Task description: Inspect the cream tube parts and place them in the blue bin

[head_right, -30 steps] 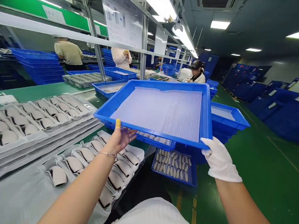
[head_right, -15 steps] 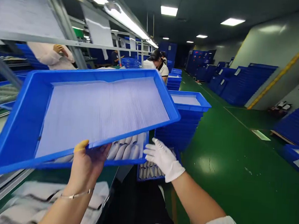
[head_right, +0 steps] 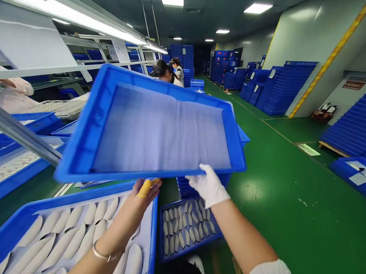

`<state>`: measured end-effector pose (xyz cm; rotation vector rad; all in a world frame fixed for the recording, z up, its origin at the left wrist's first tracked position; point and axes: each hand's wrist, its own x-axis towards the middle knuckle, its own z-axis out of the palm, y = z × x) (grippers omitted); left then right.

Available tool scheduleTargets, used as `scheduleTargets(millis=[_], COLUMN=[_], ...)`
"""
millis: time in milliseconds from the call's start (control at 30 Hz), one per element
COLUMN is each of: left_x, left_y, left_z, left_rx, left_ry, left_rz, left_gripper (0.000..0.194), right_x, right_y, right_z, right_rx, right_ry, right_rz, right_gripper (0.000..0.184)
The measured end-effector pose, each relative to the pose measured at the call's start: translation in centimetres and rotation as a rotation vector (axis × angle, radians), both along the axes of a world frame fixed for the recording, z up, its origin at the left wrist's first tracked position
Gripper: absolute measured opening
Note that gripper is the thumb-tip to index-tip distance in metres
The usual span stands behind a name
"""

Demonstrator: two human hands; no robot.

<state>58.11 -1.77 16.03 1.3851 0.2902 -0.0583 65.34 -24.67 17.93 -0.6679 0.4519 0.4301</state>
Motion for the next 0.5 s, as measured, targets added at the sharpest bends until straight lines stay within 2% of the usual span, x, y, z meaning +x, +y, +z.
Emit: scheduleTargets(millis=[100,200,267,333,500], left_x=[4.5,8.3,10.8,13.1,18.7], left_y=[-1.2,-1.4,-1.0,-0.3,1.7], left_z=[2.6,3.5,3.3,2.7,1.3], left_rx=[0.086,0.111,0.106,0.103,0.125], left_ry=[-0.005,0.065,0.108,0.152,0.219], left_rz=[0.004,0.017,0.083,0.153,0.271], left_gripper=[0.069,0.055,0.05,0.046,0.042], right_x=[8.7,16.3,20.0,22.7,26.1], right_y=[-6.0,-10.1,-11.2,-11.4,-11.4], right_z=[4.1,6.3,6.5,5.8,3.1], right_rx=[-0.106,-0.213,-0.264,-0.301,-0.354], right_ry=[0.036,0.069,0.1,0.137,0.229], right_rz=[0.002,-0.038,-0.057,-0.054,-0.003], right_gripper=[0.026,0.027,0.025,0.025,0.028])
